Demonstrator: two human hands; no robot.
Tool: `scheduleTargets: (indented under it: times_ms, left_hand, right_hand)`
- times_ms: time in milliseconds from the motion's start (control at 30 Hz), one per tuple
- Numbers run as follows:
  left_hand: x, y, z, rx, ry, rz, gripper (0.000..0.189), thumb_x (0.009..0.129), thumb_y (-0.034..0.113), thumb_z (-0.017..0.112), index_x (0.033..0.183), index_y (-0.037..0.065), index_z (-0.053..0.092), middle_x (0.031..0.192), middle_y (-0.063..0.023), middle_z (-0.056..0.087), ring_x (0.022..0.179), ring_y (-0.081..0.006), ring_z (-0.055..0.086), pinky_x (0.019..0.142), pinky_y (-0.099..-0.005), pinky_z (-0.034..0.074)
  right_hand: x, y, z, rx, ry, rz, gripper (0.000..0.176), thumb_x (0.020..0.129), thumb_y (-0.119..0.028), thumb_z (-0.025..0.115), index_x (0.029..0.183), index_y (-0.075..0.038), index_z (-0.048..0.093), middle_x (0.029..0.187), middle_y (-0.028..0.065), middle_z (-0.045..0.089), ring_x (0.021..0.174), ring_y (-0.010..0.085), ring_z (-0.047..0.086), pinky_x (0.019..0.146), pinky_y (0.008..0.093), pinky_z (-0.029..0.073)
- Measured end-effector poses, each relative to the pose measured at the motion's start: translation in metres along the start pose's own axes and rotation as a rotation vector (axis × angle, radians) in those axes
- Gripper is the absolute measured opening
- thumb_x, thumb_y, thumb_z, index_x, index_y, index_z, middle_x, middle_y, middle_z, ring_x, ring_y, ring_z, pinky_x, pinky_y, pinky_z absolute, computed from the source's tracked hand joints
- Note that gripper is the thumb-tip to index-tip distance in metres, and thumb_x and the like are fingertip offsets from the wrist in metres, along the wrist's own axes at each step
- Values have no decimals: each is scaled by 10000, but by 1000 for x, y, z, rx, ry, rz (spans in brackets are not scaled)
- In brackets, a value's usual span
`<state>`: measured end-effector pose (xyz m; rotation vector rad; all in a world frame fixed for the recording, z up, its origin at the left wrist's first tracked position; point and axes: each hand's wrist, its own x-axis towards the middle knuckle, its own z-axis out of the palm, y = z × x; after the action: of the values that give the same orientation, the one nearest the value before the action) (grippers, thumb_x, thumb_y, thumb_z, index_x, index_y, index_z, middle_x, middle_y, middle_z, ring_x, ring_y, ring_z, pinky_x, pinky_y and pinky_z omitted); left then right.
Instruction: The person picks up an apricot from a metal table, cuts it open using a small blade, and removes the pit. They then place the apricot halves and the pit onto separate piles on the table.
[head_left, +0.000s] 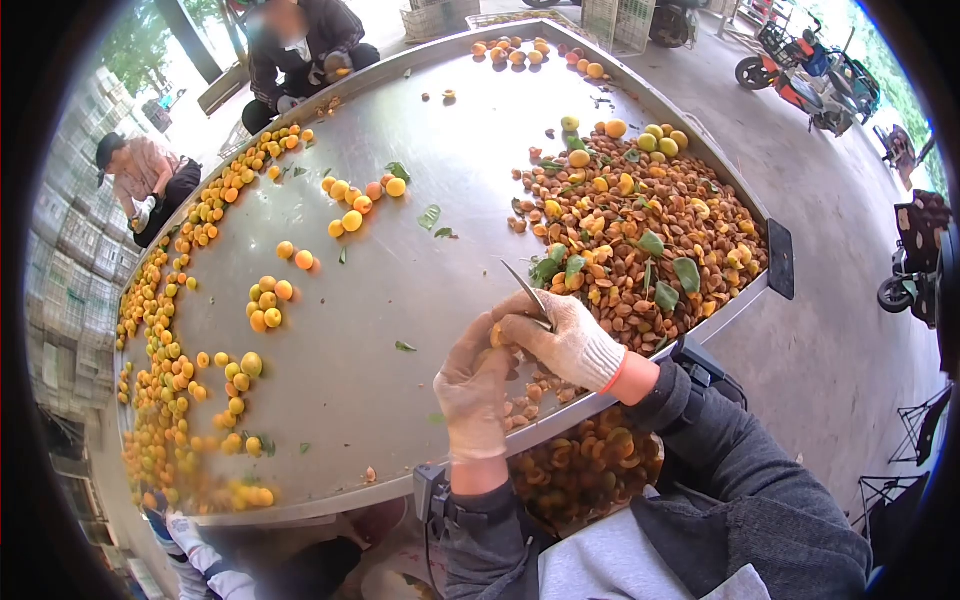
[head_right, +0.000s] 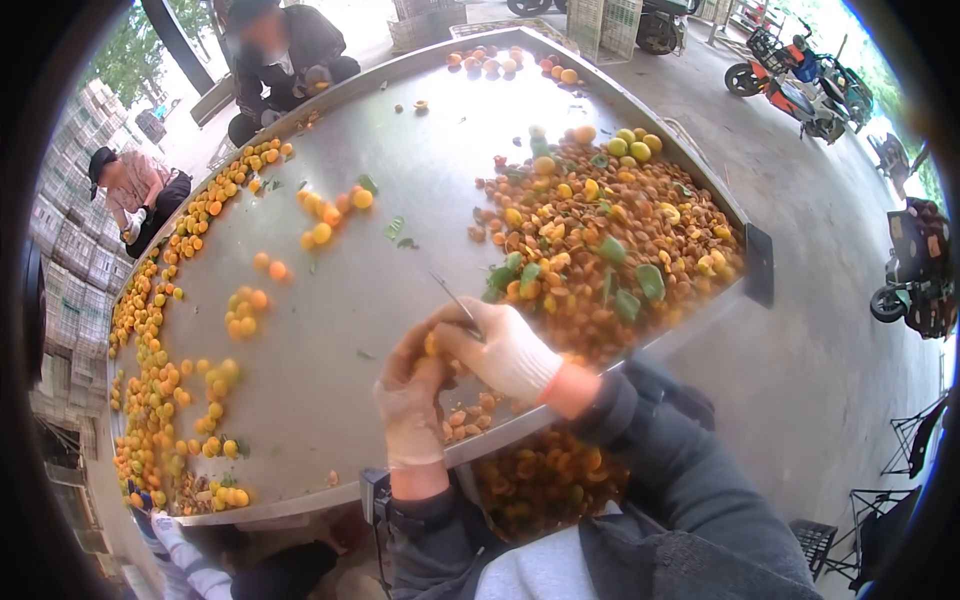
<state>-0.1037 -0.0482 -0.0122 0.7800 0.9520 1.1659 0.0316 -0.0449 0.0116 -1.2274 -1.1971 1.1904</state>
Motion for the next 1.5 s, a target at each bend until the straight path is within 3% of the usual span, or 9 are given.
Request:
scheduleTargets:
  times_ms: [100, 300, 667, 933, 1200, 1267, 1333, 1400, 1500]
  left_hand:
    - [2, -1, -8, -210, -18, -106, 416, 834, -6, 650, 1241, -37, 570, 1026, -116, 657, 777, -173, 644, 656, -245, 517]
    - [-3, 8, 1, -211, -15, -148, 422, 843, -35, 641, 1256, -51, 557, 990, -134, 680, 786, -179, 684, 690, -268, 571]
    - [5, -2, -7, -189, -50, -148, 392, 837, -13, 622, 1217, -83, 559, 1016, -158, 656, 840, -250, 668, 792, -356, 572]
    - [9, -4, -11, -443, -123, -182, 354, 803, -69, 605, 1156, -50, 621, 1038, -165, 669, 868, -258, 680, 783, -405, 595]
    - [18, -3, -10, -298, 97, -122, 307, 791, -11, 724, 1084, -25, 631, 957, -107, 674, 828, -180, 666, 685, -289, 569]
    - [21, -3, -9, -219, 155, -112, 297, 785, 9, 748, 1058, -16, 634, 929, -92, 674, 787, -153, 658, 654, -255, 551]
    - [22, -4, -5, -142, 216, -108, 289, 780, 28, 773, 1032, -7, 637, 901, -78, 674, 746, -125, 649, 623, -220, 533]
    - [24, -4, 1, 168, 329, -7, 288, 787, 66, 786, 1025, -4, 639, 856, -55, 666, 672, -91, 622, 568, -182, 487]
    - [17, 7, 5, 223, 298, -51, 246, 841, 143, 751, 1017, 11, 643, 833, -48, 654, 633, -82, 594, 529, -181, 458]
  right_hand:
    - [-1, -37, -11, 101, 183, 173, 197, 933, -181, 579, 1047, -42, 658, 719, 7, 602, 500, 49, 490, 432, 193, 370]
    - [12, -55, -15, 760, 364, -232, 144, 928, -38, 526, 1043, -3, 605, 565, 5, 507, 370, 72, 392, 348, 238, 278]
    - [19, -32, 3, 412, 231, -570, 169, 958, -26, 491, 1072, 41, 595, 535, -16, 419, 382, 69, 359, 362, 235, 269]
    - [65, -3, -19, 1183, 33, -119, 176, 939, -87, 488, 1107, -48, 526, 567, -43, 323, 398, 74, 276, 368, 230, 210]
    - [56, -18, -17, 963, 241, -224, 173, 929, -95, 539, 1090, -53, 587, 593, -17, 417, 437, 91, 376, 384, 261, 307]
    - [44, -24, -12, 95, 277, -227, 157, 910, -90, 594, 1046, -32, 648, 628, -32, 497, 443, 48, 417, 404, 209, 330]
    - [39, -19, -10, -82, 187, -267, 196, 865, -88, 654, 1041, -1, 658, 682, -21, 559, 564, 50, 500, 502, 208, 408]
    - [25, -35, -9, -272, -67, 126, 245, 846, -116, 687, 1058, 1, 653, 742, -12, 589, 645, 57, 514, 587, 215, 443]
    - [26, -20, -9, -161, -59, 132, 259, 853, -152, 684, 1063, -3, 653, 753, -23, 572, 648, 46, 511, 569, 215, 441]
